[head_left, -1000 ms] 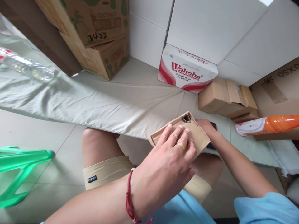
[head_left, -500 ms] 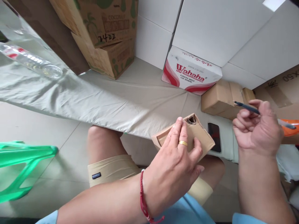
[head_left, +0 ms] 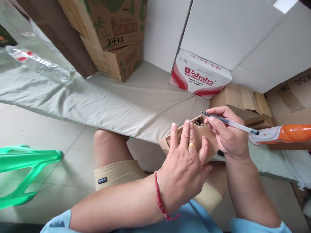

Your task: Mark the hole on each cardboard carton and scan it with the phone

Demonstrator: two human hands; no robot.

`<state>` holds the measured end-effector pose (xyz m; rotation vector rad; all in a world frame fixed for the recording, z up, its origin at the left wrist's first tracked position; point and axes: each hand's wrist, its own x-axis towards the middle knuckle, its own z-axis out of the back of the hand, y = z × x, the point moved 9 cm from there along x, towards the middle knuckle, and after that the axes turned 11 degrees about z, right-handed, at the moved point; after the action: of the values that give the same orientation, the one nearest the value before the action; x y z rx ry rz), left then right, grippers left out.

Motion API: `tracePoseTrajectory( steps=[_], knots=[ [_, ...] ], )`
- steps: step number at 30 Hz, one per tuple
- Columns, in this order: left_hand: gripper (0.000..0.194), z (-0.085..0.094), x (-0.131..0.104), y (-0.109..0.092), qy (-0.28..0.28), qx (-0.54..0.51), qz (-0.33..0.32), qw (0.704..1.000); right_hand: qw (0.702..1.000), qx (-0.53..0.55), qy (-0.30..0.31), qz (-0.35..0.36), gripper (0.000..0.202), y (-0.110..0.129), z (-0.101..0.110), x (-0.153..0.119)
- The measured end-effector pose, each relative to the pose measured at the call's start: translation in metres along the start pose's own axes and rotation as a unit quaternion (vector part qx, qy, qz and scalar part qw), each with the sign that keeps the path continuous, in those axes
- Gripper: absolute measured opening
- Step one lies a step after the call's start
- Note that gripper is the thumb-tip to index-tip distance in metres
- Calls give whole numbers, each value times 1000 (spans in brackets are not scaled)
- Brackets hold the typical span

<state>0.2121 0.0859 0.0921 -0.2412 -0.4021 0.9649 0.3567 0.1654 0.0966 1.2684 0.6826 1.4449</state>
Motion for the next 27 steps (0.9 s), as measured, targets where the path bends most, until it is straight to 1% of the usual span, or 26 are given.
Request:
tracePoseTrajectory(
  steps=[2,4,6,8,12,14,18,27],
  knots=[
    [70,0,-2,-1,0,11,4,1000,999,-33,10,10,11,5,2,1],
    [72,-1,-3,-2,5,18,1,1000,998,-61,31,14,5,9,0,3],
    [73,-1,-3,-2,8,23,-1,1000,994,-86,61,12,7,10,-7,7],
    [73,-1,-2,-1,12,25,-2,1000,992,-96,76,5,7,9,-14,9],
    [75,-1,0,-1,8,28,-3,1000,996,-73,43,-2,7,5,-15,9],
    [76,-1,1,0,5,28,-3,1000,997,-62,37,-6,7,3,-15,7],
    [75,-2,1,0,13,30,-2,999,998,-55,39,-8,6,1,-15,5],
    [74,-3,0,-1,19,30,-1,999,995,-82,53,-1,7,-1,-14,3]
  ],
)
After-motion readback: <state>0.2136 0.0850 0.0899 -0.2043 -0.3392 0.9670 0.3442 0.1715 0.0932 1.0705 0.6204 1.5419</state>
